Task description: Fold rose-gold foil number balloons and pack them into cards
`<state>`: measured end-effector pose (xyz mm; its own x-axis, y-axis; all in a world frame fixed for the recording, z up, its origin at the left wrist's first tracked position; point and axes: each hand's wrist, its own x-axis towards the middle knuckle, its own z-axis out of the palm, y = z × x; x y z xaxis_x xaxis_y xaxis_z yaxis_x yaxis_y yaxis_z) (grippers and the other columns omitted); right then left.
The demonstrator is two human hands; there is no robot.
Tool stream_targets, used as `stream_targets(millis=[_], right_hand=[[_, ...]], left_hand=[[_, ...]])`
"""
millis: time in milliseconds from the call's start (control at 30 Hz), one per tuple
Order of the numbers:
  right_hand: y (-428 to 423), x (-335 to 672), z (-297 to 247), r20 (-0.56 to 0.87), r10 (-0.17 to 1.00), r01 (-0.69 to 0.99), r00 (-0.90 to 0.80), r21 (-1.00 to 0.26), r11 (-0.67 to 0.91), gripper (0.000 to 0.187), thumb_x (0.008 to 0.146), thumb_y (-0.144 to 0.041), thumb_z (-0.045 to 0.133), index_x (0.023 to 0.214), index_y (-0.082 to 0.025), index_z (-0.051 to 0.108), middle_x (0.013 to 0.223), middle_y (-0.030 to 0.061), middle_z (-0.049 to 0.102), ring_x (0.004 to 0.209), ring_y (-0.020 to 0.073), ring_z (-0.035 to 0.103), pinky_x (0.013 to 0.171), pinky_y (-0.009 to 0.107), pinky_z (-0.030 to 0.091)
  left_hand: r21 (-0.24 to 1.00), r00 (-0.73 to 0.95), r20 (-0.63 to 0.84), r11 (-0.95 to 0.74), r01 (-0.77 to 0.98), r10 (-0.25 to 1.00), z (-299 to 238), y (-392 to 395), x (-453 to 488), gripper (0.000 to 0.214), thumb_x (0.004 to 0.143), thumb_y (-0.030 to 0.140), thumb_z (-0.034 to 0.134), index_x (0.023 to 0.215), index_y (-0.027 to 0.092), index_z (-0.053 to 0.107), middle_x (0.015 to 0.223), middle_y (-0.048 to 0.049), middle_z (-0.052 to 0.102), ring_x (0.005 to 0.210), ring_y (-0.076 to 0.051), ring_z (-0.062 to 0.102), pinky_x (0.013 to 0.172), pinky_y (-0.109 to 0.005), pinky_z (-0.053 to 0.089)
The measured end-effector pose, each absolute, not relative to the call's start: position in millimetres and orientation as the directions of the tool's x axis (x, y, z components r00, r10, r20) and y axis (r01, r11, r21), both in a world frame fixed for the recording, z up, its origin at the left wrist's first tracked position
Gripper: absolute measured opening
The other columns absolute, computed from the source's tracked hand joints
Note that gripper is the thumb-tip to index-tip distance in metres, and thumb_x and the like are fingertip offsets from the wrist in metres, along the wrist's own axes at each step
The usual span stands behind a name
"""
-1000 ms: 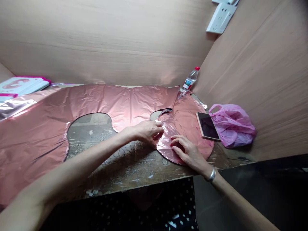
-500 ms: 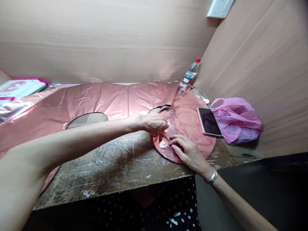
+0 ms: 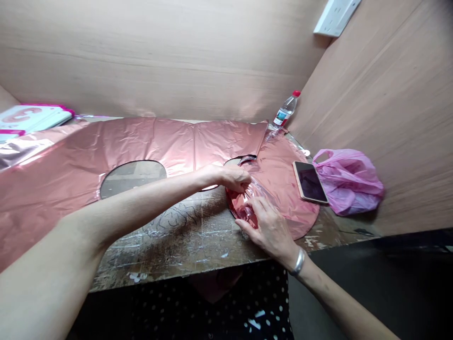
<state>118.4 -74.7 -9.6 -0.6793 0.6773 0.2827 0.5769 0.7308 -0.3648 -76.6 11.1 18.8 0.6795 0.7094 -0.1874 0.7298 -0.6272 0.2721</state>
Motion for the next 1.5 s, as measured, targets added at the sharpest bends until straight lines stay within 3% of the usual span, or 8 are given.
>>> stream_targets(millis=[333, 500, 567, 667, 767, 900, 1000, 1500], right_hand=[[-74.9, 91.2, -7.7, 0.278, 0.714, 0.711, -0.642, -0.132, 0.691, 0.021, 0.091, -0.033, 0.057, 0.103, -0.016, 0.058, 0.108, 0.0141, 0.063, 0.102, 0.0287, 0.059, 0.082, 0.037, 0.046], [-60.2, 102.2, -3.3, 0.229, 0.769, 0.655, -0.597, -0.414, 0.632, 0.026, 0.097, -0.029, 0.041, 0.082, -0.019, 0.060, 0.084, 0.0052, 0.065, 0.077, 0.0193, 0.059, 0.069, 0.030, 0.040], [-47.9, 110.5, -4.3, 0.168, 0.840, 0.634, -0.516, -0.585, 0.506, 0.033, 0.096, -0.037, 0.043, 0.071, -0.020, 0.056, 0.068, 0.0014, 0.059, 0.065, 0.0164, 0.053, 0.062, 0.028, 0.036], [-31.9, 122.0, -9.5, 0.076, 0.918, 0.531, -0.390, -0.796, 0.291, 0.039, 0.089, -0.050, 0.051, 0.065, -0.020, 0.051, 0.059, -0.0022, 0.048, 0.057, 0.0133, 0.044, 0.053, 0.026, 0.031], [-26.5, 126.2, -15.2, -0.001, 0.942, 0.362, -0.337, -0.923, 0.128, 0.042, 0.079, -0.059, 0.060, 0.065, -0.020, 0.050, 0.058, -0.0038, 0.045, 0.054, 0.0112, 0.038, 0.049, 0.024, 0.028], [-30.4, 123.9, -16.0, -0.023, 0.945, 0.199, -0.325, -0.979, 0.045, 0.041, 0.068, -0.056, 0.074, 0.067, -0.020, 0.054, 0.062, -0.0030, 0.051, 0.058, 0.0114, 0.043, 0.053, 0.024, 0.034], [-34.4, 124.7, -12.7, -0.039, 0.936, 0.143, -0.350, -0.990, 0.012, 0.038, 0.065, -0.048, 0.079, 0.066, -0.019, 0.055, 0.065, -0.0024, 0.055, 0.062, 0.0118, 0.046, 0.056, 0.024, 0.036], [-35.4, 131.3, -8.0, -0.233, 0.841, 0.115, -0.489, -0.972, -0.203, 0.030, 0.064, -0.041, 0.081, 0.081, -0.019, 0.070, 0.070, -0.0020, 0.062, 0.056, 0.0070, 0.050, 0.048, 0.017, 0.037]], left_hand=[[0.279, 0.659, -0.259, -0.599, 0.751, 0.706, 16.6, 26.3, -67.7, 0.008, 0.065, 0.019, 0.063, 0.065, 0.017, 0.071, 0.059, -0.0021, 0.064, 0.055, -0.014, 0.048, 0.058, -0.030, 0.029], [0.466, 0.625, -0.279, -0.466, 0.752, 0.729, 16.1, 30.3, -76.2, 0.005, 0.063, 0.015, 0.063, 0.065, 0.016, 0.068, 0.059, 0.0009, 0.061, 0.059, -0.013, 0.051, 0.057, -0.026, 0.032], [0.596, 0.569, -0.125, -0.396, 0.698, 0.813, 14.7, 22.9, -85.3, 0.008, 0.070, 0.017, 0.060, 0.071, 0.016, 0.067, 0.064, 0.0014, 0.062, 0.061, -0.012, 0.052, 0.057, -0.023, 0.034], [0.837, 0.070, 0.298, -0.296, 0.459, 0.952, 9.7, -3.1, -95.8, 0.012, 0.084, 0.020, 0.050, 0.079, 0.016, 0.060, 0.072, 0.0014, 0.059, 0.065, -0.010, 0.052, 0.062, -0.022, 0.039], [0.965, -0.347, 0.258, -0.223, 0.138, 0.902, 3.0, -41.0, -91.8, 0.006, 0.087, 0.019, 0.052, 0.082, 0.017, 0.053, 0.072, 0.0030, 0.053, 0.062, -0.008, 0.050, 0.062, -0.020, 0.042], [0.931, -0.207, -0.198, 0.118, -0.345, 0.958, -4.4, -83.3, -62.5, 0.012, 0.090, 0.025, 0.057, 0.086, 0.017, 0.049, 0.077, -0.0014, 0.061, 0.065, -0.010, 0.061, 0.063, -0.022, 0.050], [0.814, -0.042, -0.385, 0.318, -0.485, 0.922, -8.4, -93.3, -40.4, 0.030, 0.088, 0.043, 0.064, 0.092, 0.016, 0.050, 0.085, -0.0076, 0.066, 0.073, -0.016, 0.069, 0.070, -0.029, 0.056], [0.818, 0.098, -0.299, 0.308, -0.485, 0.949, -20.3, -91.3, -36.8, 0.050, 0.075, 0.055, 0.075, 0.098, 0.018, 0.050, 0.092, -0.0064, 0.068, 0.077, -0.016, 0.071, 0.074, -0.029, 0.056]])
